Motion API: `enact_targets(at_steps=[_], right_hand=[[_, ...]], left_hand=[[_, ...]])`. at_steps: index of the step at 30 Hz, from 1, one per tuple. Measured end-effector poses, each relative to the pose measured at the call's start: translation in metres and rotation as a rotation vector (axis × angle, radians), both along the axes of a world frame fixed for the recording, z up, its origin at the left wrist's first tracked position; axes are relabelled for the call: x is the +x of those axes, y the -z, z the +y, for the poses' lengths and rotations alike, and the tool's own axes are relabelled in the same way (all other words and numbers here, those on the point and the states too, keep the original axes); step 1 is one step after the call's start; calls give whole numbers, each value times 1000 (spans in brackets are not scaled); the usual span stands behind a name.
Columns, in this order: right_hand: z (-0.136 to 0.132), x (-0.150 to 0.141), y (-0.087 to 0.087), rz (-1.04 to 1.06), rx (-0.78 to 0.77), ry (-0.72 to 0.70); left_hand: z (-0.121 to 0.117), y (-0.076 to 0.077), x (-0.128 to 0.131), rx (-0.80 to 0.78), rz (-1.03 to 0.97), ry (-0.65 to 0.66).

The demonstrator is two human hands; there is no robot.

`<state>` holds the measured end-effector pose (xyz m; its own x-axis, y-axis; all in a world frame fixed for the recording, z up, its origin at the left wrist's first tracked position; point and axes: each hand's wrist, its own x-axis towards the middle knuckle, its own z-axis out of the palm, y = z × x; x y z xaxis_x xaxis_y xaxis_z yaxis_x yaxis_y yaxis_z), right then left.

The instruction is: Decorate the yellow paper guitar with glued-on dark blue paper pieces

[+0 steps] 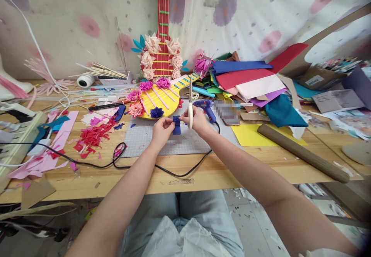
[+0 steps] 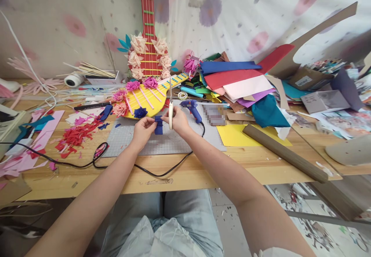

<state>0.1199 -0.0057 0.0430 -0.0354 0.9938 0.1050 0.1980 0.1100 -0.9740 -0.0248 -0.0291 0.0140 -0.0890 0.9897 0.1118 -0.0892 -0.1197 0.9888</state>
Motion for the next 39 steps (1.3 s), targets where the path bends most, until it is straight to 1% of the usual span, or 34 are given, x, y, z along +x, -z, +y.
enact_targets(at_steps=[4,11,14,19,22,27,33,36,39], right_hand=[[1,1,2,20,-8,1],[0,2,7,-6,18,15],[-3,2,3,14,19,-22],[-12,4,-8,45,33,-139],[-15,4,-13,83,6,-175],[-13,3,-12,56,-77,-141],[-6,8,-4,-50,-20,-82],[-7,9,-5,-59,-13,-114],[-8,9,-7,-24,-24,-161]], left_hand=[[1,1,0,-10,-16,-7],[0,0,0,-31,-25,-29],[0,0,0,-44,-26,-24],[0,-1,0,-71,-57,-17],[-2,-2,1,-39,-34,9],[-3,-3,1,19,8,45],[-1,6,-1,94,65,79],[-1,9,-2,116,131,87],[-2,7,-2,124,152,102]])
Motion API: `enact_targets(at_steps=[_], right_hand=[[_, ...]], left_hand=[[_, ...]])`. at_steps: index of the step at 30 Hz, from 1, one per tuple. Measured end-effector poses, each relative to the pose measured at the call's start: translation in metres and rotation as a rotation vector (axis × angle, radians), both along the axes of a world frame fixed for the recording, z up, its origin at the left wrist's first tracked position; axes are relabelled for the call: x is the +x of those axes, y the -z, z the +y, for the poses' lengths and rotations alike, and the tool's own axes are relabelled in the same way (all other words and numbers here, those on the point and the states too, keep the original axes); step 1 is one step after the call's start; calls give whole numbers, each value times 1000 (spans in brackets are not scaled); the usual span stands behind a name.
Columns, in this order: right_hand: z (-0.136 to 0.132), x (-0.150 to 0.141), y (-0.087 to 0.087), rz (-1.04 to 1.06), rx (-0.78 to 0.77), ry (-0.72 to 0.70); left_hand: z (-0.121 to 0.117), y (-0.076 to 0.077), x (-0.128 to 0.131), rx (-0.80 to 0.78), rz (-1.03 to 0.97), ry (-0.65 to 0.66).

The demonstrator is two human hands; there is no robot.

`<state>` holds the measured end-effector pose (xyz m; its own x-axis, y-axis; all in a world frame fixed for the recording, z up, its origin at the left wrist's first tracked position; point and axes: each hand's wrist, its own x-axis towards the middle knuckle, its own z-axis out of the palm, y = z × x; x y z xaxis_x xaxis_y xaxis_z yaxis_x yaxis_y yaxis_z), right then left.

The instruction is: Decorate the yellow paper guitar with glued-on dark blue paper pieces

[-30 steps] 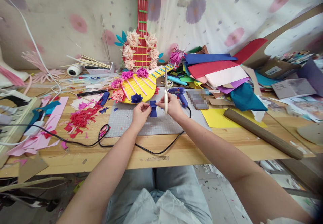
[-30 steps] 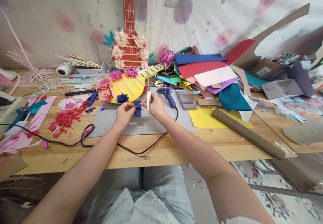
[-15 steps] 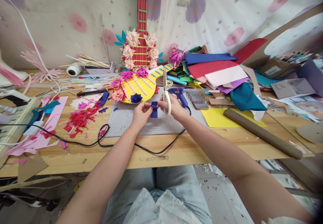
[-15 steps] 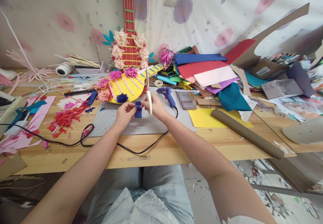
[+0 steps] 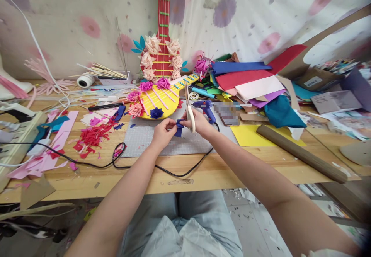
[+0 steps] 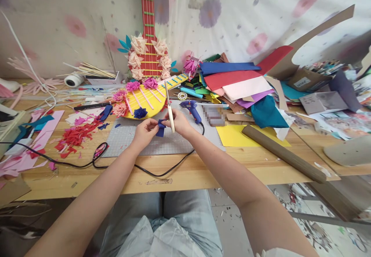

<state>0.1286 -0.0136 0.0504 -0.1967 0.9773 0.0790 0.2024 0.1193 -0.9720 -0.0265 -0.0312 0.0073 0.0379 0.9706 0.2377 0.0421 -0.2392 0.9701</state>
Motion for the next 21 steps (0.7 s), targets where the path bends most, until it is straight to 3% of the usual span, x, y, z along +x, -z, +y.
enact_targets(at_steps=[6,11,16,21], right_hand=[[2,-1,4,13,149,46],[-4,-6,2,-125,244,119],[-6,-11,1,-126,234,111],[6,-9,4,59,149,127]], left_hand=[[-5,-13,1,-182,-294,-19],[-6,-17,4,-245,-312,-2],[-6,-17,5,-260,-315,-38],[-6,-17,5,-251,-339,-43]])
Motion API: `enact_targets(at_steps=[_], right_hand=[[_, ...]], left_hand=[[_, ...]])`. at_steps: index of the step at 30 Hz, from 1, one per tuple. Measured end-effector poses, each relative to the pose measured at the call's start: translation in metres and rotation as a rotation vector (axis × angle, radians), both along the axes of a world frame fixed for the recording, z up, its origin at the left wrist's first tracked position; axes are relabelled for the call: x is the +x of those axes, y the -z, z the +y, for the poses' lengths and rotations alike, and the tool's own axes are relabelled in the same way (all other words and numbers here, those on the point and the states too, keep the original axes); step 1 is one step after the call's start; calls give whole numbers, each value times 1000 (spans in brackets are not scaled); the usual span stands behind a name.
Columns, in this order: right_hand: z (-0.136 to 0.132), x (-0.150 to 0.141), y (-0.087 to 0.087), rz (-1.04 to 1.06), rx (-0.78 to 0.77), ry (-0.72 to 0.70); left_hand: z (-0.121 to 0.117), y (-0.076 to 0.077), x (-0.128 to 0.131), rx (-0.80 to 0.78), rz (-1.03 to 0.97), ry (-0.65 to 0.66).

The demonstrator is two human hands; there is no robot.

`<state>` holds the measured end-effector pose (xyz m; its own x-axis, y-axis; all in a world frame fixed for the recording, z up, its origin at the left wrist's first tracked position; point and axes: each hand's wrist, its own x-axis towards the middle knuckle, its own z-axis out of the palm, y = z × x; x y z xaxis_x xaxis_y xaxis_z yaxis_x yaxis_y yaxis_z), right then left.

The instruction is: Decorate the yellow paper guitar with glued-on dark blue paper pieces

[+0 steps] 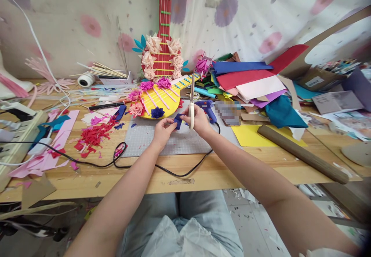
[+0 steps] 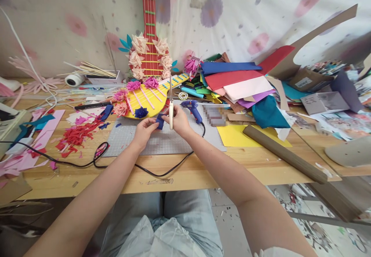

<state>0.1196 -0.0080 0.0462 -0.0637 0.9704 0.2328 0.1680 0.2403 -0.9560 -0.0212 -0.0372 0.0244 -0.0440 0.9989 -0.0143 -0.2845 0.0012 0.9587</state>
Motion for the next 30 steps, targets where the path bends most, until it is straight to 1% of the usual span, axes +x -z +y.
enact_targets(at_steps=[4,9,13,16,19,23,25,30], right_hand=[[4,5,-3,121,-97,17],[2,10,-9,186,-160,-16],[0,11,-12,189,-185,-30],[-1,12,-12,171,-199,-64],[-1,12,-12,143,-206,-116],[-2,11,-12,113,-210,-178],[-2,10,-12,107,-206,-178],[-2,9,-14,135,-221,-129]], left_hand=[[0,1,0,-1,5,20],[0,3,0,-5,36,58],[-1,2,-2,13,43,87],[0,1,-3,50,26,53],[1,1,-2,74,57,20],[2,3,0,59,71,68],[0,3,1,33,54,98],[-3,0,0,-6,33,137]])
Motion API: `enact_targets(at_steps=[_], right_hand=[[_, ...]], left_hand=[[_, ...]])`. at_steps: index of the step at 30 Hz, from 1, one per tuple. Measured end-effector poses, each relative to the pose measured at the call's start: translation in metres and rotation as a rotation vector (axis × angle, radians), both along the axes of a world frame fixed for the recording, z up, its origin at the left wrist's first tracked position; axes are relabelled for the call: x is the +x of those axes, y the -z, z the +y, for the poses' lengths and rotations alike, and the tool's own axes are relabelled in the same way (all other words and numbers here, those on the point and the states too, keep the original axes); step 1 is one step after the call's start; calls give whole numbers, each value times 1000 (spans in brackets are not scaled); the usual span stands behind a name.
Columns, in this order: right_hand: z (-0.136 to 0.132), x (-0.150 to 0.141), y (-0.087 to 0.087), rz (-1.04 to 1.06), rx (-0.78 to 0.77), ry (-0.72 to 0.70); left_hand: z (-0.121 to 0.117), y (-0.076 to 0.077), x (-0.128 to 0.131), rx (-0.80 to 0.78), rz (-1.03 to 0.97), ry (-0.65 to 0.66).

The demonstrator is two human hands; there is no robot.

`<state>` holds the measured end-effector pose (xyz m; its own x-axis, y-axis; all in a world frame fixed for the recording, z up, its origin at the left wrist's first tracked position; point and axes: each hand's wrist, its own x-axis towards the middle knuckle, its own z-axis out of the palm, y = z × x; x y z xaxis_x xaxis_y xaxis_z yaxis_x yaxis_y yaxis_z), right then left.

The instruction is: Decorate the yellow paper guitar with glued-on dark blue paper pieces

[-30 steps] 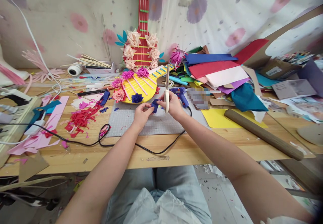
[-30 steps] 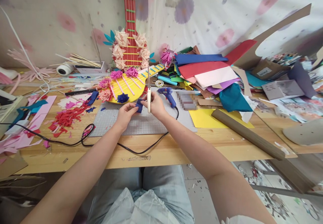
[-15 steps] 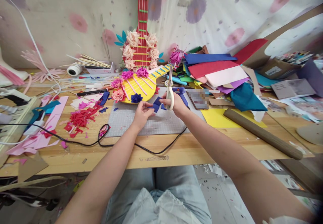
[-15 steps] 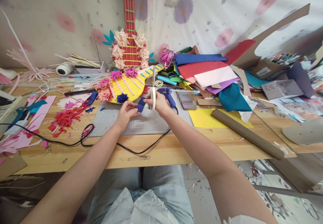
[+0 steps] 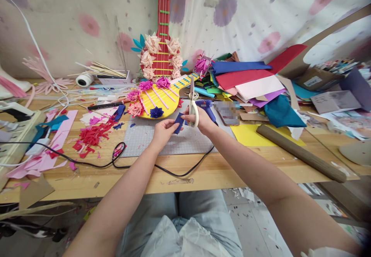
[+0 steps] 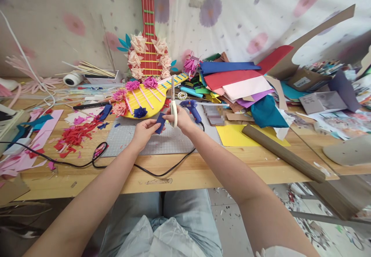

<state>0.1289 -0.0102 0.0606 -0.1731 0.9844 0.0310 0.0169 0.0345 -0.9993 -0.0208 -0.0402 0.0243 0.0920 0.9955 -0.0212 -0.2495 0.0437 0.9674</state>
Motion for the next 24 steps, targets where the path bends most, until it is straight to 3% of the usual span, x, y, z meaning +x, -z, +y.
enact_targets(at_steps=[10,15,24], right_hand=[[1,2,4,31,-57,-8],[2,1,6,4,-77,-32],[3,-4,14,25,-108,30]], left_hand=[[0,-1,-2,-50,15,53],[1,-3,-2,-76,22,11],[3,2,0,-95,1,33]])
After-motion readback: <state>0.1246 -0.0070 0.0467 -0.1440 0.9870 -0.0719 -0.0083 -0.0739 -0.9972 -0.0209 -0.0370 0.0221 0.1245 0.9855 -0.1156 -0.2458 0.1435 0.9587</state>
